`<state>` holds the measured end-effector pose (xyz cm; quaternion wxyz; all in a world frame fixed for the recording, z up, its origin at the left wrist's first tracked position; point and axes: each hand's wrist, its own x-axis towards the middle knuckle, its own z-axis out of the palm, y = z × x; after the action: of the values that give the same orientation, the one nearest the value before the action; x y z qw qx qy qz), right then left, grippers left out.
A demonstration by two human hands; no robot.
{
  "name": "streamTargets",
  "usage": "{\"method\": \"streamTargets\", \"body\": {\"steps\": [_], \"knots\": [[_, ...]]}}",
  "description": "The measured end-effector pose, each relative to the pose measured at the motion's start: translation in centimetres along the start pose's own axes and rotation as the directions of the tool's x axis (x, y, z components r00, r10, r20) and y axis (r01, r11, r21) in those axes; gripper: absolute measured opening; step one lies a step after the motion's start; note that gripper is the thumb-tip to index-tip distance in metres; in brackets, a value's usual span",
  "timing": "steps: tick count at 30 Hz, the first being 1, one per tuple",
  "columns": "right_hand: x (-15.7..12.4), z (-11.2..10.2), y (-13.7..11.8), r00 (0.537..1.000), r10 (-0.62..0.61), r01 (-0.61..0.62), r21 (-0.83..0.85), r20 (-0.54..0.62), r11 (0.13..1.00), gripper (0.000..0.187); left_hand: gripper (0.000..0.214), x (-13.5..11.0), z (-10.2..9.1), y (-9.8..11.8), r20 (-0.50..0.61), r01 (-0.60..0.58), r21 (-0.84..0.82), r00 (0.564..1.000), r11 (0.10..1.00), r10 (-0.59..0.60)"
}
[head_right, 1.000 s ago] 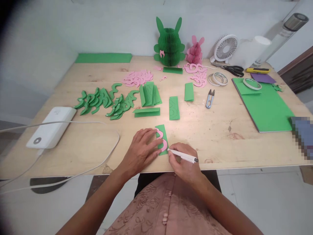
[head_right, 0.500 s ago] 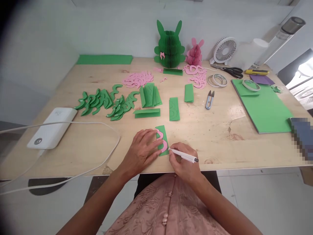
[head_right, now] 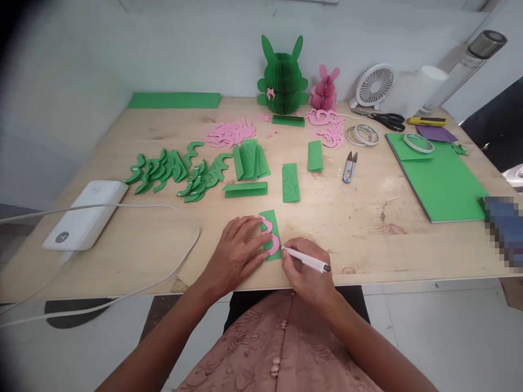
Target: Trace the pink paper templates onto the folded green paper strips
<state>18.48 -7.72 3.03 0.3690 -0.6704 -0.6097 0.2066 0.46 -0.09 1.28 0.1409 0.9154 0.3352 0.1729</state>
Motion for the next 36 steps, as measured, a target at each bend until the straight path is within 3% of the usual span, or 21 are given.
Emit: {"method": "streamTargets", "body": {"steps": [15, 36], "knots": [[0.01, 0.15, 0.15, 1.0, -0.026, 0.025, -0.082, -0.006, 0.996, 0.008, 0.028, -0.13, 0.34, -0.25, -0.027, -0.015, -0.018, 1.0, 1.0, 0.014], [0.06, 0.38, 0.47, 0.995, -0.091, 0.088, -0.073, -0.034, 0.993, 0.009, 0.027, -0.17, 0.49, -0.36, -0.045, -0.025, -0.019, 0.999, 1.0, 0.024]]}}
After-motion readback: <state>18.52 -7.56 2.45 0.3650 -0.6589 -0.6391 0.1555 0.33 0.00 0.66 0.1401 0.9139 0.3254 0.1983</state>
